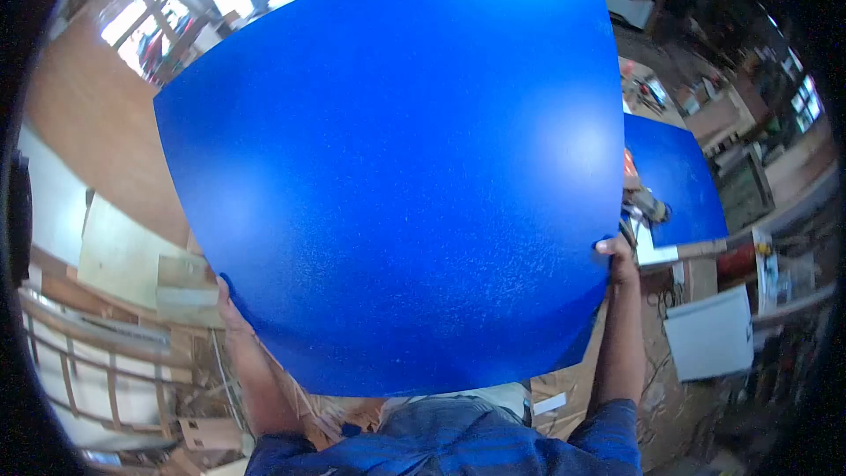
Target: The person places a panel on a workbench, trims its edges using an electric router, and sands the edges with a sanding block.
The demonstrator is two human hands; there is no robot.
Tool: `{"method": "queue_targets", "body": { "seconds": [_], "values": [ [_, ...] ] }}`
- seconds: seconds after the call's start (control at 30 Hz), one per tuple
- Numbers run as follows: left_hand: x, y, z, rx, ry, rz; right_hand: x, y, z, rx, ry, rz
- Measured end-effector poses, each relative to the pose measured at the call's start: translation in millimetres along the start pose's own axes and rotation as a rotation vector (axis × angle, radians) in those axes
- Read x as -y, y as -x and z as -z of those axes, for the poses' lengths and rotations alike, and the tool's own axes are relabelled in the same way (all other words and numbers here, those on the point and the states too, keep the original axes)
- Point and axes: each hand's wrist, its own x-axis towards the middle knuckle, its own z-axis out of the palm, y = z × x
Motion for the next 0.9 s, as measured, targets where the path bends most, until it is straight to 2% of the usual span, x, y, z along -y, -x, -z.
{"method": "queue_targets", "body": {
  "seconds": [0.03, 0.07, 0.1, 0.17, 0.2, 0.27, 0.3, 0.37, 0.47, 0.57, 0.6, 0.7, 0.77, 0.9],
  "values": [
    [-14, -22, 3, 0.085, 0.025, 0.083, -28, 16, -2, -0.170, 0.050, 0.082],
    [-24, -43, 9, 0.165, 0.050, 0.167, -79, 16, 28, -0.154, -0.044, -0.011],
    [-11, -113, -41, 0.297, 0.114, -0.017, -71, -47, 50, -0.089, -0.143, 0.244],
    [10, -89, -13, 0.268, 0.098, 0.117, -115, 51, 81, -0.146, -0.130, 0.133],
    [-12, -61, 21, 0.336, 0.027, 0.192, -154, 132, 72, -0.234, -0.179, 0.028],
    [2, -93, 25, 0.372, -0.066, 0.157, -196, 170, 66, -0.351, -0.265, 0.068],
    [-2, -96, 27, 0.378, -0.142, 0.164, -221, 201, 66, -0.358, -0.309, 0.011],
    [-6, -102, -1, 0.438, -0.173, 0.277, -255, 248, 69, -0.355, -0.385, -0.081],
    [-13, -112, -80, 0.529, -0.223, 0.436, -273, 287, 35, -0.525, -0.481, -0.053],
    [-15, -111, -139, 0.649, -0.263, 0.599, -314, 308, 33, -0.560, -0.551, -0.015],
    [-8, -116, -152, 0.631, -0.294, 0.637, -313, 314, 21, -0.583, -0.554, -0.008],
    [12, -148, -187, 0.682, -0.428, 0.624, -314, 309, -16, -0.622, -0.594, 0.021],
    [33, -187, -203, 0.771, -0.449, 0.652, -341, 300, -30, -0.605, -0.638, 0.003],
    [71, -266, -245, 0.905, -0.507, 0.627, -368, 257, -92, -0.747, -0.694, 0.052]
  ]
}}
